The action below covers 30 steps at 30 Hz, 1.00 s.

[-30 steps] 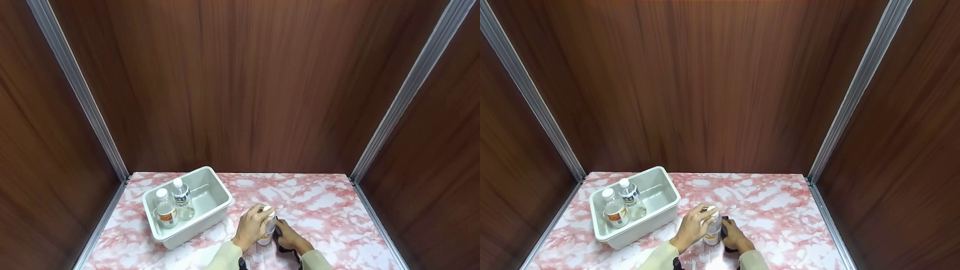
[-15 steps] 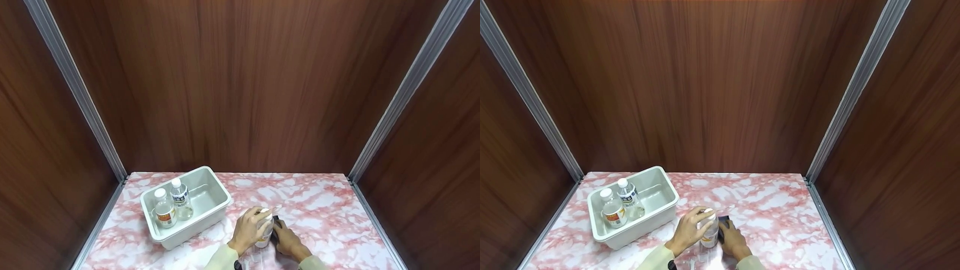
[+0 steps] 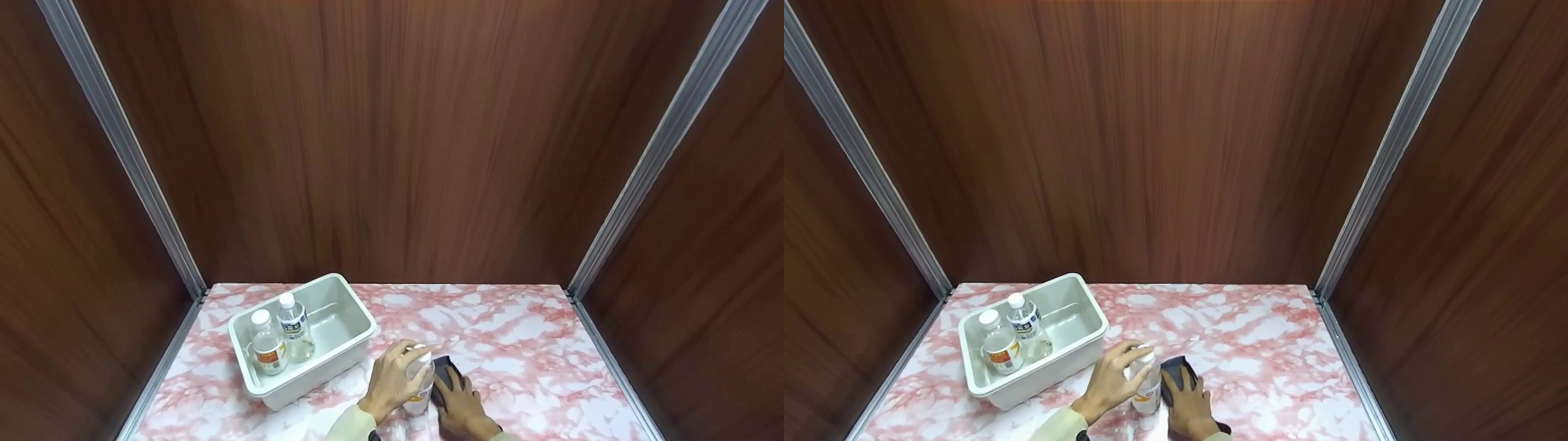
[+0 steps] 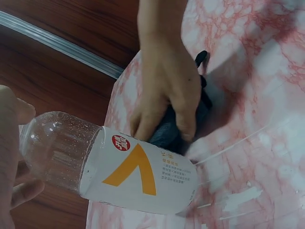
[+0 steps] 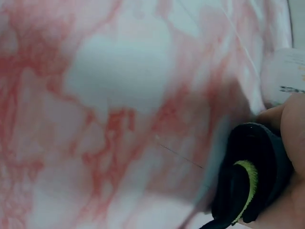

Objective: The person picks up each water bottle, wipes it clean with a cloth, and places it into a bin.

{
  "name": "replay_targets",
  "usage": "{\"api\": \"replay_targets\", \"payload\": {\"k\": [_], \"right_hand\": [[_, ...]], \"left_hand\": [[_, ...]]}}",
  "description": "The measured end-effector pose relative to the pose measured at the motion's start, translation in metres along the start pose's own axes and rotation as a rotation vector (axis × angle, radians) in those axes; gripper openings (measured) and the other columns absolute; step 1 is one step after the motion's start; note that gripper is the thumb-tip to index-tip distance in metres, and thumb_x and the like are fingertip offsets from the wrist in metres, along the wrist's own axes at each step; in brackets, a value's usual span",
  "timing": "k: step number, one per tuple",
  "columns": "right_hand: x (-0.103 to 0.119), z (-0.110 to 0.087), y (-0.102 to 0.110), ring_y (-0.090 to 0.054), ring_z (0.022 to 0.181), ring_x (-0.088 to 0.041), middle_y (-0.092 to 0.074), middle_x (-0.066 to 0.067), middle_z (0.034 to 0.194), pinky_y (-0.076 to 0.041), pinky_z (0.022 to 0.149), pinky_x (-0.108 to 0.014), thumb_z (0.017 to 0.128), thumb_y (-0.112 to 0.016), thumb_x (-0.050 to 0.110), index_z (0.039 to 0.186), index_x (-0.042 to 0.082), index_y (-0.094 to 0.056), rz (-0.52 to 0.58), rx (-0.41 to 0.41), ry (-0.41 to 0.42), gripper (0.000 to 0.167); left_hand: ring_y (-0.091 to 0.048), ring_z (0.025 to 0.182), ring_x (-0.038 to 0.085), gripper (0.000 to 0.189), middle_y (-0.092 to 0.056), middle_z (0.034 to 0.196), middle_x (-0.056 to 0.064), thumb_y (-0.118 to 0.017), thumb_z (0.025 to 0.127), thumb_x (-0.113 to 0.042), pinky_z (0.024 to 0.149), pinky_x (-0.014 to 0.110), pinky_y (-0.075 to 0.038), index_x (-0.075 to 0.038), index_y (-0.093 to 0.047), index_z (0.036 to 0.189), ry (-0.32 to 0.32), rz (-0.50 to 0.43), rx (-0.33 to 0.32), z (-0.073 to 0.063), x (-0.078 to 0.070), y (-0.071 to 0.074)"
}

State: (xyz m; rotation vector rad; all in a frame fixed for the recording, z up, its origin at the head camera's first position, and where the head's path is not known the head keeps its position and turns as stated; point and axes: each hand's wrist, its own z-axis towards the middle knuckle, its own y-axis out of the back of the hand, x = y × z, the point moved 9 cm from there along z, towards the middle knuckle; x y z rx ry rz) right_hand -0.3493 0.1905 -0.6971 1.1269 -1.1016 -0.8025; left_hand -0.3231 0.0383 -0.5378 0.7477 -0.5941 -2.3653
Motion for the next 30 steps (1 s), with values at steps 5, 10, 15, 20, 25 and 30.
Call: {"api": "replay_targets", "payload": {"k": [5, 10, 15, 20, 25, 30], "right_hand": [[-0.006, -0.005, -0.017, -0.035, 0.138, -0.061, -0.027, -0.022, 0.162, -0.041, 0.093, -0.076, 0.091, -0.06, 0.031, 0.156, 0.025, -0.035, 0.033, 0.058, -0.001, 0.07], [-0.006, -0.006, -0.021, -0.017, 0.146, -0.065, -0.016, -0.022, 0.167, -0.027, 0.102, -0.085, 0.095, -0.058, 0.05, 0.16, 0.03, -0.027, 0.142, 0.172, -0.048, 0.075], [0.008, -0.005, -0.002, -0.017, 0.145, -0.067, -0.02, -0.027, 0.164, -0.026, 0.101, -0.087, 0.093, -0.061, 0.054, 0.159, 0.016, -0.028, 0.178, 0.186, -0.065, 0.083], [0.019, 0.004, 0.02, -0.022, 0.144, -0.064, -0.028, -0.03, 0.16, -0.026, 0.102, -0.085, 0.09, -0.067, 0.054, 0.157, 0.008, -0.027, 0.208, 0.123, -0.041, 0.09], [0.029, 0.017, 0.041, -0.027, 0.145, -0.06, -0.031, -0.03, 0.159, -0.027, 0.104, -0.084, 0.087, -0.07, 0.054, 0.155, 0.005, -0.031, 0.197, 0.073, 0.004, 0.093], [0.039, 0.031, 0.061, -0.032, 0.143, -0.057, -0.035, -0.03, 0.156, -0.031, 0.105, -0.079, 0.084, -0.072, 0.052, 0.154, 0.004, -0.034, 0.161, 0.006, 0.061, 0.092]], "left_hand": [[-0.067, 0.087, 0.009, 0.032, -0.072, 0.104, -0.004, -0.084, 0.077, -0.023, 0.07, 0.023, -0.056, -0.022, -0.078, 0.108, 0.004, 0.026, -0.042, 0.003, 0.001, 0.01], [-0.067, 0.085, 0.009, 0.031, -0.072, 0.103, -0.005, -0.083, 0.076, -0.025, 0.068, 0.023, -0.055, -0.021, -0.078, 0.107, 0.017, 0.026, -0.065, 0.008, 0.003, 0.018], [-0.069, 0.086, 0.011, 0.031, -0.073, 0.099, -0.005, -0.084, 0.076, -0.026, 0.07, 0.026, -0.055, -0.021, -0.079, 0.106, 0.016, 0.026, -0.099, 0.016, 0.004, 0.027], [-0.069, 0.084, 0.011, 0.03, -0.073, 0.099, -0.004, -0.083, 0.077, -0.027, 0.069, 0.025, -0.055, -0.022, -0.078, 0.106, -0.003, 0.037, -0.11, 0.025, 0.005, 0.037], [-0.068, 0.084, 0.011, 0.028, -0.072, 0.099, -0.003, -0.081, 0.08, -0.026, 0.071, 0.023, -0.056, -0.019, -0.078, 0.107, -0.023, 0.019, -0.114, 0.039, 0.006, 0.05], [-0.067, 0.082, 0.009, 0.029, -0.072, 0.098, -0.002, -0.081, 0.08, -0.025, 0.068, 0.021, -0.054, -0.018, -0.078, 0.108, -0.015, -0.009, -0.13, 0.051, 0.012, 0.063]]}}
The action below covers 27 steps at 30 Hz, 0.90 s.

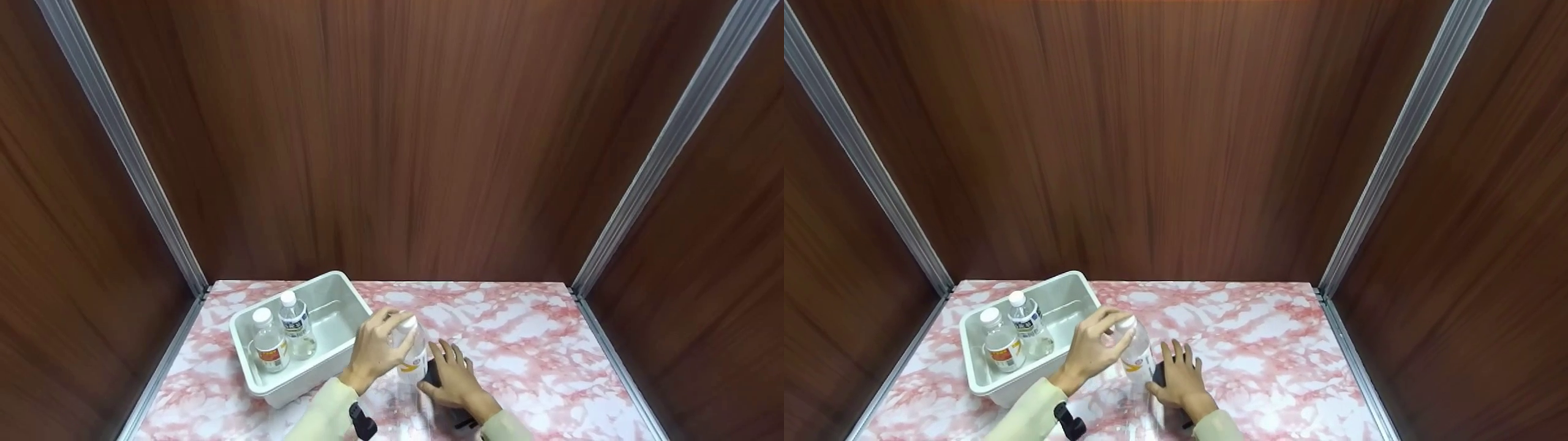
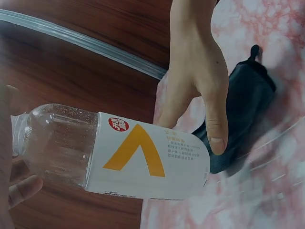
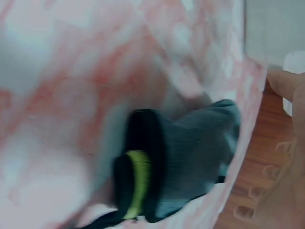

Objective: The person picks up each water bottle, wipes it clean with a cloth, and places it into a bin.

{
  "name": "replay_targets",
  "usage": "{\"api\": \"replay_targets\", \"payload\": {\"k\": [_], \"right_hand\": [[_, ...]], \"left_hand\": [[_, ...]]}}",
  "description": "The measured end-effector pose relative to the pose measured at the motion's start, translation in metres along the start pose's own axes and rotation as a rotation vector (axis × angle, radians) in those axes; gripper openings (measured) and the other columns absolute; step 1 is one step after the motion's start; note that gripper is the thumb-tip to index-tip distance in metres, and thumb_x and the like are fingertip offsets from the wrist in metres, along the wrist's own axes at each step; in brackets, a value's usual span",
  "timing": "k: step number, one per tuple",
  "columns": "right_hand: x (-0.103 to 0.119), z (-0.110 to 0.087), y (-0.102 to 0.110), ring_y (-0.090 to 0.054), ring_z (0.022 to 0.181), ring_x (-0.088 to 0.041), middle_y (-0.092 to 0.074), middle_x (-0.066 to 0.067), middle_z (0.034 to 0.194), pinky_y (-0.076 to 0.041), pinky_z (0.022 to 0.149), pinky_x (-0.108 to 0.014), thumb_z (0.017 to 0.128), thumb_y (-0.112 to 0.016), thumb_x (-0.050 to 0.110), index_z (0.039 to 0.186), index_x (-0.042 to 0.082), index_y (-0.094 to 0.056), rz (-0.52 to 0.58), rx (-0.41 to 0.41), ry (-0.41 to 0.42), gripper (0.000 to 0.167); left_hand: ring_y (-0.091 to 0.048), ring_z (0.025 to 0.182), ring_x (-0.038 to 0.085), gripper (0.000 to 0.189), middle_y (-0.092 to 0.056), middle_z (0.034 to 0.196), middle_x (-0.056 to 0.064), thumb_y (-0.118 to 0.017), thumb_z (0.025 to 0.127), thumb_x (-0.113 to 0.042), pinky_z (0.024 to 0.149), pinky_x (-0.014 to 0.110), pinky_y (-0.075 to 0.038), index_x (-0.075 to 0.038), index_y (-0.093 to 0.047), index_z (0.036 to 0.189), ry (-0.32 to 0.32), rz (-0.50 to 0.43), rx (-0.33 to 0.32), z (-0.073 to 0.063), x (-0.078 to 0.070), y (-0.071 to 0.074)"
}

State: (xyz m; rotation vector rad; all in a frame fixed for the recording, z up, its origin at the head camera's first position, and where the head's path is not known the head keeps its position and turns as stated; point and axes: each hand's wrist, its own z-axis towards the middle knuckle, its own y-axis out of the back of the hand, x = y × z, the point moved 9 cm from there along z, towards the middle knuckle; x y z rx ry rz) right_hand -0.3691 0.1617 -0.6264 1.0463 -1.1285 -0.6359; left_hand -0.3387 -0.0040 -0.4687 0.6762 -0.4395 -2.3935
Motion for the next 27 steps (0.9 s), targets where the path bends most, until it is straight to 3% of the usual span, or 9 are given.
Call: {"api": "replay_targets", "payload": {"k": [7, 16, 20, 27], "right_hand": [[0.019, 0.013, 0.013, -0.033, 0.143, -0.055, -0.036, -0.029, 0.156, -0.03, 0.106, -0.079, 0.083, -0.074, 0.048, 0.154, 0.002, -0.032, -0.013, 0.004, 0.035, 0.094], [0.047, 0.022, 0.01, -0.033, 0.144, -0.052, -0.034, -0.028, 0.157, -0.03, 0.11, -0.074, 0.087, -0.072, 0.045, 0.154, -0.001, -0.031, -0.084, 0.038, 0.099, 0.091], [0.067, 0.026, 0.013, -0.04, 0.14, -0.05, -0.043, -0.027, 0.149, -0.038, 0.107, -0.069, 0.085, -0.073, 0.047, 0.149, 0.0, -0.039, -0.151, -0.015, 0.174, 0.086], [0.103, 0.034, 0.021, -0.043, 0.139, -0.046, -0.046, -0.024, 0.147, -0.041, 0.106, -0.064, 0.084, -0.073, 0.047, 0.147, 0.003, -0.041, -0.207, -0.088, 0.273, 0.084]], "left_hand": [[-0.066, 0.077, 0.01, 0.03, -0.072, 0.099, -0.001, -0.082, 0.08, -0.024, 0.065, 0.02, -0.052, -0.015, -0.078, 0.108, -0.003, -0.031, -0.045, 0.023, 0.004, 0.018], [-0.07, 0.083, 0.014, 0.032, -0.072, 0.101, 0.003, -0.08, 0.082, -0.023, 0.071, 0.026, -0.057, -0.015, -0.077, 0.113, -0.052, -0.001, -0.068, 0.055, 0.004, 0.04], [-0.07, 0.091, 0.017, 0.032, -0.072, 0.101, 0.003, -0.078, 0.083, -0.022, 0.078, 0.03, -0.058, -0.015, -0.077, 0.114, -0.057, 0.007, -0.083, 0.065, 0.007, 0.05], [-0.07, 0.089, 0.018, 0.032, -0.071, 0.101, 0.004, -0.079, 0.083, -0.021, 0.076, 0.031, -0.058, -0.015, -0.077, 0.114, -0.061, 0.031, -0.112, 0.077, 0.015, 0.066]]}}
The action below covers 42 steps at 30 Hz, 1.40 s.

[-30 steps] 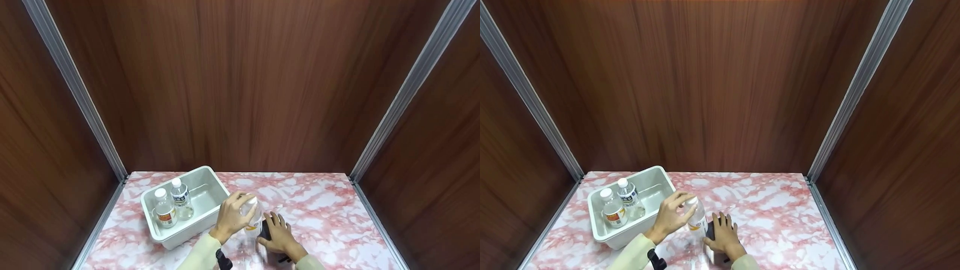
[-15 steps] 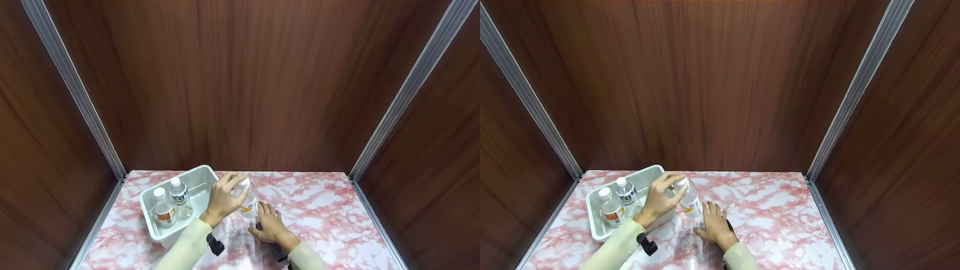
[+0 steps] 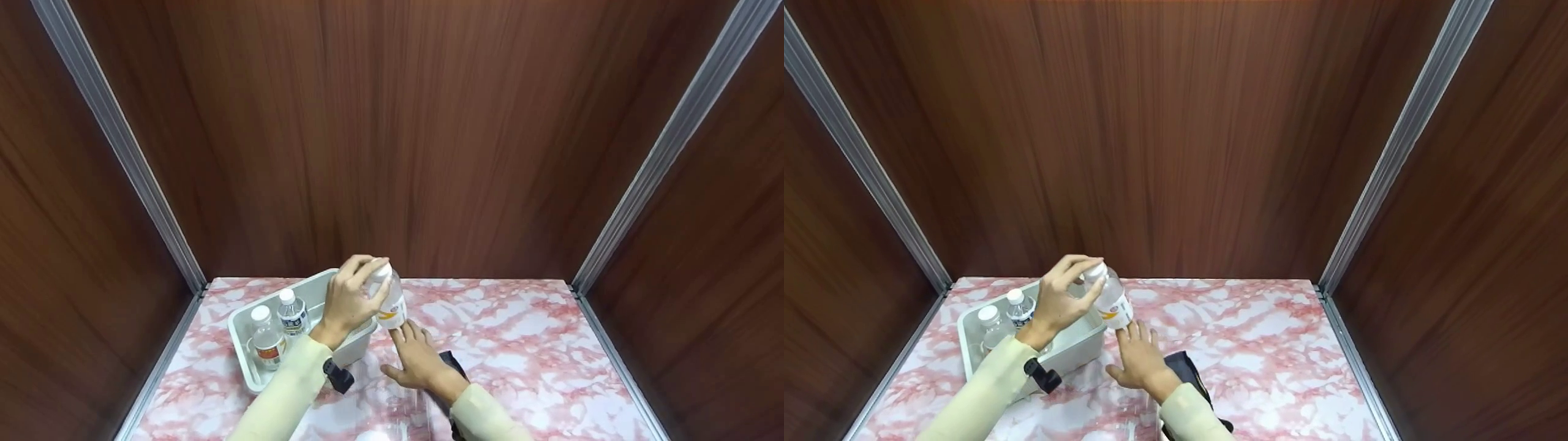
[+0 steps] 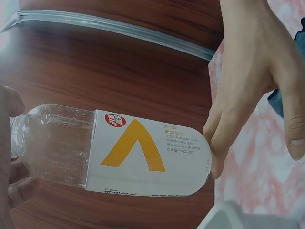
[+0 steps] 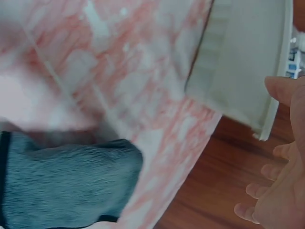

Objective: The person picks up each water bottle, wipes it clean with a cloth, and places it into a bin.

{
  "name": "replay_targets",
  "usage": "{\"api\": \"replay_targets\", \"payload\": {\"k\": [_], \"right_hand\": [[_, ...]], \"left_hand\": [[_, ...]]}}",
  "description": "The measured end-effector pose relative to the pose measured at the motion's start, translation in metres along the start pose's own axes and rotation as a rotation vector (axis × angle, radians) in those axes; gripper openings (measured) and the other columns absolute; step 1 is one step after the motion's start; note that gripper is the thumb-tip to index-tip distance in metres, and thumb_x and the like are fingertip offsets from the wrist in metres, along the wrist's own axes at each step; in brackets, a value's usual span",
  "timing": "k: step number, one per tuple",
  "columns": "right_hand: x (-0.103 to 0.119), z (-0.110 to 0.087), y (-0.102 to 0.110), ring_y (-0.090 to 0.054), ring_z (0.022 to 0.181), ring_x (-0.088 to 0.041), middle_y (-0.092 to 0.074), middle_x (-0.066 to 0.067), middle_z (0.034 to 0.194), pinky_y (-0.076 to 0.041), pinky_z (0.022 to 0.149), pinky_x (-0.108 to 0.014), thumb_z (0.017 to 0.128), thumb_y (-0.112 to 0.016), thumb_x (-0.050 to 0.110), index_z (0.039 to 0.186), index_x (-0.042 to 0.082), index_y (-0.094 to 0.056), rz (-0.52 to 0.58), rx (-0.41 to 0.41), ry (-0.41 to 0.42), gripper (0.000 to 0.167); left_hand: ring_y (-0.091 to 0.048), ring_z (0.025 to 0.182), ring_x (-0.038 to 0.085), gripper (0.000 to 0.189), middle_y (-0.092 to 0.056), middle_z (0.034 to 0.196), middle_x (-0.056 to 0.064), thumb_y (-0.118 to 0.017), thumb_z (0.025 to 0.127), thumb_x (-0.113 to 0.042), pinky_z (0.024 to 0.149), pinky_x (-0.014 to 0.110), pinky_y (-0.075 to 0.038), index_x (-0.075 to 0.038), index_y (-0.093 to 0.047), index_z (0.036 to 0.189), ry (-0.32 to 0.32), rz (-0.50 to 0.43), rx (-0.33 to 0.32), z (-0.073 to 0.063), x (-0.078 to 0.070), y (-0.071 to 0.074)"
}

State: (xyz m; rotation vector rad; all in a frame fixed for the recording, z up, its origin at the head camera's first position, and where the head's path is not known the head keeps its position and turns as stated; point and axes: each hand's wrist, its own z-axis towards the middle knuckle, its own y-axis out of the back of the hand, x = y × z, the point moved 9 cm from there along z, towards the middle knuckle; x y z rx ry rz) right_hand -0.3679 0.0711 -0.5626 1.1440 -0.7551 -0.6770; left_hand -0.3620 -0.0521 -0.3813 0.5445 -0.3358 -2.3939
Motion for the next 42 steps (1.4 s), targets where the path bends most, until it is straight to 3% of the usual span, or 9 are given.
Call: {"api": "replay_targets", "payload": {"k": [8, 18, 33, 42], "right_hand": [[0.024, 0.015, -0.002, -0.038, 0.145, -0.045, -0.04, -0.022, 0.155, -0.038, 0.111, -0.064, 0.087, -0.07, 0.049, 0.154, 0.005, -0.035, 0.02, 0.087, 0.027, 0.088], [0.04, 0.027, -0.004, -0.037, 0.148, -0.038, -0.032, -0.02, 0.162, -0.04, 0.111, -0.059, 0.088, -0.069, 0.049, 0.156, 0.008, -0.031, 0.012, 0.141, 0.052, 0.088], [0.049, 0.031, -0.018, -0.044, 0.144, -0.033, -0.036, -0.019, 0.159, -0.044, 0.104, -0.055, 0.09, -0.07, 0.044, 0.154, 0.015, -0.04, 0.059, 0.152, 0.074, 0.076], [0.054, 0.025, -0.027, -0.037, 0.148, -0.034, -0.037, -0.018, 0.158, -0.043, 0.105, -0.059, 0.087, -0.072, 0.043, 0.154, 0.019, -0.038, 0.003, 0.159, 0.126, 0.078]], "left_hand": [[-0.068, 0.091, 0.017, 0.032, -0.072, 0.102, 0.004, -0.078, 0.084, -0.021, 0.077, 0.032, -0.057, -0.015, -0.076, 0.116, 0.013, 0.023, -0.002, 0.01, 0.015, 0.015], [-0.069, 0.093, 0.02, 0.031, -0.072, 0.102, 0.005, -0.077, 0.085, -0.021, 0.08, 0.036, -0.058, -0.014, -0.076, 0.115, 0.038, 0.076, -0.004, 0.015, 0.04, 0.031], [-0.069, 0.09, 0.024, 0.031, -0.071, 0.102, 0.007, -0.078, 0.083, -0.021, 0.077, 0.04, -0.059, -0.013, -0.076, 0.114, 0.075, 0.156, 0.015, 0.004, 0.076, 0.042], [-0.069, 0.089, 0.024, 0.03, -0.07, 0.1, 0.007, -0.08, 0.083, -0.021, 0.074, 0.041, -0.059, -0.011, -0.076, 0.111, 0.099, 0.195, 0.024, -0.007, 0.091, 0.044]]}}
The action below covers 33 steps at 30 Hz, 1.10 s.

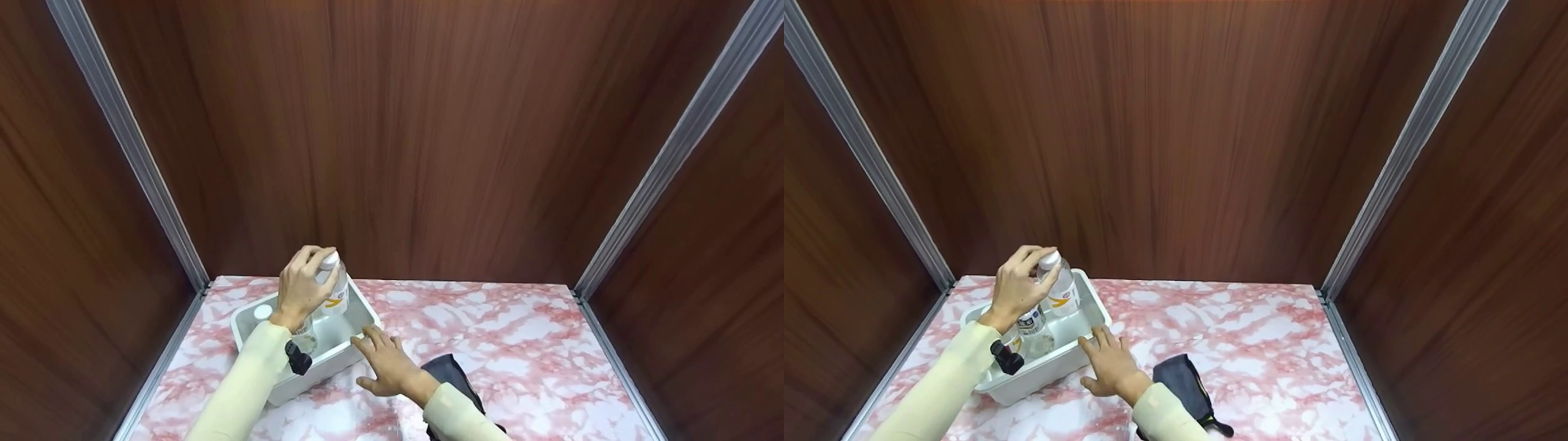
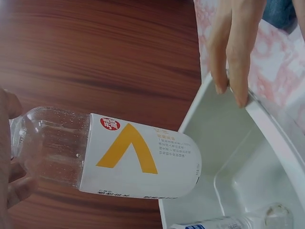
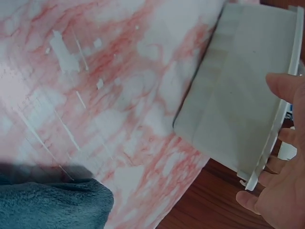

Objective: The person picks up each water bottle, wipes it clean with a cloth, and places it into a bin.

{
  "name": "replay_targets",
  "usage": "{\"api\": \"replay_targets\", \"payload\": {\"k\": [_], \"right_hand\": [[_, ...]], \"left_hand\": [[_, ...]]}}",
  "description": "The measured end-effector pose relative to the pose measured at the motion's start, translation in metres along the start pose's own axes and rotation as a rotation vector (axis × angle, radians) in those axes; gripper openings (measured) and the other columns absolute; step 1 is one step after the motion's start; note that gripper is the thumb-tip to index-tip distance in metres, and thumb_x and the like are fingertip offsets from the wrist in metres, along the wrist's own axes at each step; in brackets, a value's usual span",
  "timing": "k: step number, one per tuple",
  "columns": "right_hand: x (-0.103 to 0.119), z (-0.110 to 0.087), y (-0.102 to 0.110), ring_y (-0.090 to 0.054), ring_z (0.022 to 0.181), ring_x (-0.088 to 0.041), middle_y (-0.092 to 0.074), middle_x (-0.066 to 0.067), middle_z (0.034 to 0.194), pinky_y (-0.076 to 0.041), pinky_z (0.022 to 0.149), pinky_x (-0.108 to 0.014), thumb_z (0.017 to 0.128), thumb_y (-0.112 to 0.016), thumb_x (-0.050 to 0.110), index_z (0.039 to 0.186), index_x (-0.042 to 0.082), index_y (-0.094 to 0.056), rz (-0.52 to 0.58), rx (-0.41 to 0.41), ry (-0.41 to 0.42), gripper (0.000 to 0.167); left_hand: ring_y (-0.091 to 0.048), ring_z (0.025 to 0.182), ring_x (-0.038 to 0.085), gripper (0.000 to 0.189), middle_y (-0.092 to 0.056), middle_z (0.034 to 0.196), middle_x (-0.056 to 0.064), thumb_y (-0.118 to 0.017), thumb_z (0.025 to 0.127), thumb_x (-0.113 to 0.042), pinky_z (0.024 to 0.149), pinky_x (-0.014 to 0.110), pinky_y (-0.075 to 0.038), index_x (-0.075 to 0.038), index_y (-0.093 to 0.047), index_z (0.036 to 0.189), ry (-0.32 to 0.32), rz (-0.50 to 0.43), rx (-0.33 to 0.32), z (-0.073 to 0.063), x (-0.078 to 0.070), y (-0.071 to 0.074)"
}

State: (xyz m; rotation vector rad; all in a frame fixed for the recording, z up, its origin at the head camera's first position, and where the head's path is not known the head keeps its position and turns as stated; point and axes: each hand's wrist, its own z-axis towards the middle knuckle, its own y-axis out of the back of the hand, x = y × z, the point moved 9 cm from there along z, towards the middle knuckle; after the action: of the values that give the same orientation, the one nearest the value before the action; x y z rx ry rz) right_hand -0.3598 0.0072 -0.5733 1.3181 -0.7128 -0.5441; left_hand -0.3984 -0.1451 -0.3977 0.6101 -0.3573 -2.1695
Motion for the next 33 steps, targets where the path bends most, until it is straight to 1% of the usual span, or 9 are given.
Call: {"api": "replay_targets", "payload": {"k": [3, 6, 9, 11, 16, 20, 24, 29, 33], "right_hand": [[-0.001, -0.001, -0.002, -0.034, 0.15, -0.034, -0.036, -0.018, 0.159, -0.043, 0.107, -0.062, 0.086, -0.073, 0.041, 0.155, 0.018, -0.036, 0.022, 0.017, -0.007, 0.081], [-0.002, -0.001, -0.002, -0.032, 0.151, -0.034, -0.035, -0.017, 0.16, -0.043, 0.107, -0.064, 0.085, -0.074, 0.04, 0.155, 0.019, -0.037, 0.056, 0.042, -0.031, 0.082], [-0.002, 0.0, -0.003, -0.031, 0.152, -0.035, -0.032, -0.016, 0.161, -0.044, 0.105, -0.067, 0.085, -0.075, 0.039, 0.155, 0.022, -0.037, 0.096, 0.072, -0.056, 0.082], [-0.002, 0.0, -0.004, -0.03, 0.153, -0.036, -0.031, -0.015, 0.161, -0.046, 0.103, -0.066, 0.084, -0.075, 0.039, 0.156, 0.024, -0.036, 0.102, 0.086, -0.069, 0.083], [-0.002, 0.0, -0.003, -0.031, 0.152, -0.033, -0.031, -0.012, 0.161, -0.052, 0.096, -0.061, 0.081, -0.078, 0.038, 0.155, 0.025, -0.036, 0.078, 0.081, -0.083, 0.086], [-0.002, -0.001, -0.003, -0.031, 0.152, -0.034, -0.031, -0.013, 0.161, -0.053, 0.094, -0.064, 0.079, -0.079, 0.037, 0.156, 0.025, -0.035, 0.063, 0.086, -0.092, 0.089], [-0.001, -0.002, -0.003, -0.028, 0.154, -0.034, -0.029, -0.012, 0.162, -0.053, 0.093, -0.067, 0.077, -0.081, 0.034, 0.156, 0.026, -0.034, 0.048, 0.105, -0.094, 0.093], [-0.001, -0.001, -0.001, -0.028, 0.153, -0.032, -0.028, -0.011, 0.162, -0.052, 0.094, -0.068, 0.076, -0.081, 0.03, 0.156, 0.026, -0.035, 0.078, 0.113, -0.1, 0.092], [-0.003, -0.001, -0.003, -0.025, 0.155, -0.03, -0.025, -0.009, 0.164, -0.05, 0.097, -0.068, 0.077, -0.079, 0.028, 0.158, 0.029, -0.031, 0.083, 0.151, -0.13, 0.094]], "left_hand": [[-0.069, 0.088, 0.026, 0.03, -0.07, 0.099, 0.008, -0.08, 0.083, -0.021, 0.074, 0.042, -0.059, -0.011, -0.076, 0.111, 0.005, 0.01, 0.007, -0.002, 0.003, -0.002], [-0.069, 0.088, 0.027, 0.03, -0.07, 0.099, 0.009, -0.08, 0.083, -0.022, 0.074, 0.043, -0.059, -0.01, -0.076, 0.111, 0.011, 0.02, 0.021, -0.004, 0.007, -0.005], [-0.069, 0.087, 0.027, 0.031, -0.07, 0.099, 0.009, -0.08, 0.083, -0.023, 0.073, 0.043, -0.058, -0.01, -0.075, 0.111, 0.026, 0.034, 0.042, -0.006, 0.011, -0.009], [-0.069, 0.085, 0.027, 0.031, -0.07, 0.099, 0.009, -0.08, 0.084, -0.023, 0.071, 0.043, -0.059, -0.01, -0.075, 0.112, 0.03, 0.046, 0.057, -0.008, 0.014, -0.012], [-0.069, 0.084, 0.027, 0.031, -0.07, 0.099, 0.009, -0.08, 0.086, -0.024, 0.071, 0.043, -0.059, -0.01, -0.074, 0.113, 0.031, 0.058, 0.081, -0.009, 0.016, -0.018], [-0.07, 0.084, 0.029, 0.032, -0.069, 0.1, 0.011, -0.08, 0.085, -0.023, 0.074, 0.045, -0.058, -0.009, -0.074, 0.113, 0.021, 0.08, 0.096, -0.012, 0.018, -0.024], [-0.07, 0.082, 0.032, 0.033, -0.069, 0.1, 0.012, -0.082, 0.083, -0.021, 0.075, 0.046, -0.057, -0.009, -0.073, 0.112, 0.016, 0.111, 0.113, -0.017, 0.02, -0.029], [-0.07, 0.083, 0.033, 0.032, -0.069, 0.101, 0.012, -0.08, 0.085, -0.023, 0.076, 0.046, -0.055, -0.01, -0.073, 0.113, 0.021, 0.138, 0.142, -0.019, 0.022, -0.037], [-0.07, 0.082, 0.035, 0.034, -0.07, 0.101, 0.012, -0.081, 0.084, -0.021, 0.074, 0.045, -0.055, -0.01, -0.071, 0.114, 0.028, 0.147, 0.154, -0.021, 0.022, -0.043]]}}
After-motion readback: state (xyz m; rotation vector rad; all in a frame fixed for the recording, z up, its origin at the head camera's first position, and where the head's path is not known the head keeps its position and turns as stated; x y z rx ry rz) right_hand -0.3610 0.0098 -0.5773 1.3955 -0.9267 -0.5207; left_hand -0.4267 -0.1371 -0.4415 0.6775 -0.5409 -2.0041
